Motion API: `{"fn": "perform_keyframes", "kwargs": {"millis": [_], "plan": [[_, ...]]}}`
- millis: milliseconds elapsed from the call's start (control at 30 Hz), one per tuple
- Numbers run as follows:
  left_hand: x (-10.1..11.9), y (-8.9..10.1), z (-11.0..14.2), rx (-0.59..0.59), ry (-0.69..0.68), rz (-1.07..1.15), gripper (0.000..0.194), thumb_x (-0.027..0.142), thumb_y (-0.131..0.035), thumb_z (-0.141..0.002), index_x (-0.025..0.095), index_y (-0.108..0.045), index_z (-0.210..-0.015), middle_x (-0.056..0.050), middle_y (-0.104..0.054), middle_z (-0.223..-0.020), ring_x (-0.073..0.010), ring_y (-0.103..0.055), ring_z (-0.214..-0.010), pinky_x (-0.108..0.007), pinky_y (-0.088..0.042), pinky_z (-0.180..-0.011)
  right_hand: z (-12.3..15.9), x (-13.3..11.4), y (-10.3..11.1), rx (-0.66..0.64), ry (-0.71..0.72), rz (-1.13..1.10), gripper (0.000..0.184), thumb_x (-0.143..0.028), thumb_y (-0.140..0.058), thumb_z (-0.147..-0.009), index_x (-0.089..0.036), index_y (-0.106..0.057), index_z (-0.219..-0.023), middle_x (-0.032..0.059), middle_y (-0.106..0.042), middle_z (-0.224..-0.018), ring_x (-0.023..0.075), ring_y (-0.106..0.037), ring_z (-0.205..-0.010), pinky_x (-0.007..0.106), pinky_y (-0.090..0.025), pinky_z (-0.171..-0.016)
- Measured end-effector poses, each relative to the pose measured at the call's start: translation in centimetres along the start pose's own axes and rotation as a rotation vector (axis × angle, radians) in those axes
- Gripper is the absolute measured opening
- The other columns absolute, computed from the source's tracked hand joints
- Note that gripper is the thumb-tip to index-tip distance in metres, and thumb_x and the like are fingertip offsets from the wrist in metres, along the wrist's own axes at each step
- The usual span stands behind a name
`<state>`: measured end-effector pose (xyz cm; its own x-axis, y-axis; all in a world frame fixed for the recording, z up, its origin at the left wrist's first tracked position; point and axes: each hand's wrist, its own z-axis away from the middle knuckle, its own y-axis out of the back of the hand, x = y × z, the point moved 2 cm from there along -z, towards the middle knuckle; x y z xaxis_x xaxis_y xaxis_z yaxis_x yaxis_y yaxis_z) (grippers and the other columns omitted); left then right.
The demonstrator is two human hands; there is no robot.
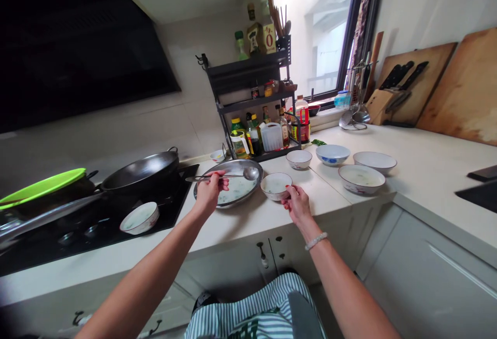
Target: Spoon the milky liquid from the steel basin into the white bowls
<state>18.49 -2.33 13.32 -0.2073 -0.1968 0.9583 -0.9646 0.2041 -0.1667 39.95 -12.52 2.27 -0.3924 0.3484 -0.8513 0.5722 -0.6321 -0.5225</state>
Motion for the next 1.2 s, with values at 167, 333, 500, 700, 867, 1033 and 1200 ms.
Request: {"fn": "perform_keyframes", "kwargs": {"millis": [167,333,500,700,867,1033,1200], "plan": [[-0.8,2.9,-1.0,-0.006,-0.054,-0.175,0.013,0.017,-0.048,-0.084,0.014,-0.06,-0.08,0.001,-0.058,-0.051,-0.0147,-0.06,-0.046,-0.023,-0.05,-0.045,-0.1,0.1,0.0,0.002,0.003,0.003,0.034,-0.037,-0.076,-0.059,-0.019,-0.055,-0.078,-0.0022,-0.057,-0.053,0.0104,-0.051,-0.039,0.018,-0.028,-0.033],[-1.1,4.3,-0.9,-0.019,-0.144,-0.387,0.011,0.02,-0.051,-0.083,0.014,-0.06,-0.081,0.003,-0.055,-0.049,-0.0133,-0.058,-0.041,-0.021,-0.046,-0.039,-0.2,0.1,0.0,-0.006,0.006,0.001,0.033,-0.037,-0.076,-0.059,-0.019,-0.054,-0.077,-0.0025,-0.056,-0.052,0.0104,-0.05,-0.039,0.018,-0.027,-0.033],[-1.5,4.6,-0.9,-0.018,-0.083,-0.418,0.009,0.019,-0.052,-0.081,0.015,-0.059,-0.078,0.002,-0.056,-0.049,-0.0146,-0.059,-0.042,-0.022,-0.046,-0.039,-0.2,0.2,0.1,-0.011,0.01,0.008,0.034,-0.037,-0.077,-0.059,-0.019,-0.054,-0.077,-0.0026,-0.056,-0.053,0.0104,-0.05,-0.039,0.018,-0.027,-0.033],[-2.0,5.0,-1.7,0.106,0.028,-0.24,0.013,0.015,-0.047,-0.079,0.014,-0.06,-0.076,0.0,-0.058,-0.046,-0.0154,-0.058,-0.042,-0.024,-0.048,-0.044,-0.3,0.2,0.1,0.012,-0.001,0.006,0.036,-0.038,-0.076,-0.057,-0.019,-0.054,-0.079,-0.0017,-0.058,-0.053,0.0104,-0.05,-0.038,0.018,-0.028,-0.034],[-1.5,5.3,-2.2,0.212,0.058,-0.162,0.017,0.011,-0.044,-0.079,0.013,-0.06,-0.073,-0.001,-0.057,-0.046,-0.0143,-0.056,-0.041,-0.025,-0.049,-0.045,-0.2,0.1,0.0,0.014,-0.003,0.001,0.035,-0.036,-0.074,-0.056,-0.019,-0.054,-0.079,-0.0022,-0.056,-0.052,0.0108,-0.05,-0.038,0.018,-0.027,-0.033],[-1.3,5.3,-2.2,0.224,0.07,-0.104,0.019,0.01,-0.044,-0.081,0.014,-0.059,-0.072,-0.001,-0.057,-0.048,-0.0129,-0.056,-0.042,-0.023,-0.049,-0.047,-0.1,-0.1,0.0,0.019,-0.012,0.003,0.034,-0.036,-0.073,-0.058,-0.019,-0.054,-0.08,-0.0025,-0.056,-0.052,0.0107,-0.051,-0.038,0.017,-0.026,-0.033],[-1.1,5.2,-2.3,0.22,0.152,-0.025,0.015,0.007,-0.046,-0.078,0.011,-0.061,-0.074,-0.003,-0.059,-0.05,-0.0119,-0.055,-0.042,-0.023,-0.049,-0.049,0.0,-0.2,0.0,0.011,-0.009,0.006,0.033,-0.036,-0.073,-0.057,-0.019,-0.054,-0.078,-0.0025,-0.057,-0.052,0.0104,-0.051,-0.038,0.018,-0.026,-0.033]]}}
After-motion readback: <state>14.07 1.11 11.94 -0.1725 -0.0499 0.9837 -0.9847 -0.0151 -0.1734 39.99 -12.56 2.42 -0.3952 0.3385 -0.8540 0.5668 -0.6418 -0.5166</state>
